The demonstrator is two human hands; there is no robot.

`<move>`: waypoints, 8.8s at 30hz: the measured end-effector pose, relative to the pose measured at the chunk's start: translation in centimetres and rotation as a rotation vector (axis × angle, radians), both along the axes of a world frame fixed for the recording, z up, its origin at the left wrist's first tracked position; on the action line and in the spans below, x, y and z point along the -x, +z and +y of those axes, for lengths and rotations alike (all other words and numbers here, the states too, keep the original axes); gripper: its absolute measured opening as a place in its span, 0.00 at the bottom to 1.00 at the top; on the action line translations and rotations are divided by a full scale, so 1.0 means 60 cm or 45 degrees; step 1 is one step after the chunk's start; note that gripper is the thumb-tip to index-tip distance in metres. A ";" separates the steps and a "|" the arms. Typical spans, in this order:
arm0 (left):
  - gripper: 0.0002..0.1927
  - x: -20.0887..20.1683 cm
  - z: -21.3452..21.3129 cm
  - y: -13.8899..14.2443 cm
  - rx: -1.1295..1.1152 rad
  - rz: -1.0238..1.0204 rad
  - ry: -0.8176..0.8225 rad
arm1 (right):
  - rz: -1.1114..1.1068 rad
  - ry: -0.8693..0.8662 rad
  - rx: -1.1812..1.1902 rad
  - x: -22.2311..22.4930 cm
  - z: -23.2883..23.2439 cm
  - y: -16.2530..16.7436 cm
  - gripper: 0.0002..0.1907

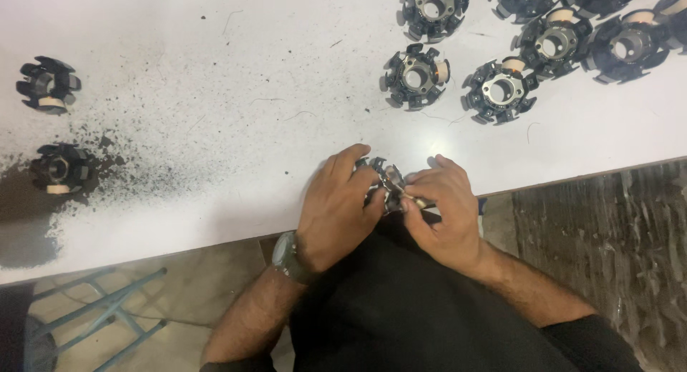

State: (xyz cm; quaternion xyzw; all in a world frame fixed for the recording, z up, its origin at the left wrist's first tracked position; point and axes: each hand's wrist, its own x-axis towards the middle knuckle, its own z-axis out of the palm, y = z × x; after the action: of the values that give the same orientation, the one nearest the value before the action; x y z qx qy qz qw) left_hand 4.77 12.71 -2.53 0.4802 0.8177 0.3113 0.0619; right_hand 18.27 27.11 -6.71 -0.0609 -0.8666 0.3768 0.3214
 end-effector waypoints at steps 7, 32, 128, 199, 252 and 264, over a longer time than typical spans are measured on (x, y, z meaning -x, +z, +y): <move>0.10 -0.020 -0.028 -0.027 -0.205 0.038 0.116 | 0.001 -0.037 -0.221 0.006 -0.013 0.004 0.14; 0.09 -0.036 -0.005 -0.065 -0.329 0.067 0.239 | -0.074 0.088 -0.200 0.019 -0.001 0.031 0.11; 0.60 0.197 -0.222 -0.022 0.193 0.114 0.523 | -0.026 -0.109 -0.192 0.022 0.053 -0.006 0.10; 0.09 -0.034 -0.043 -0.073 -0.413 0.090 0.343 | -0.069 0.174 -0.333 0.044 -0.036 0.044 0.13; 0.06 0.036 -0.083 -0.007 -0.172 0.195 -0.048 | -0.052 0.168 -0.174 0.062 -0.021 0.030 0.14; 0.07 0.008 -0.071 -0.020 -0.244 -0.040 0.159 | 0.074 0.189 -0.180 0.053 -0.022 0.013 0.14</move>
State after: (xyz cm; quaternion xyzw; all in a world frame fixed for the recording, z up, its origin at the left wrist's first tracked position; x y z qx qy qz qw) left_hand 4.28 8.42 -3.74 0.4269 0.8115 0.3989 0.0090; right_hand 15.06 25.80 -5.95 0.0373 -0.8834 0.3392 0.3210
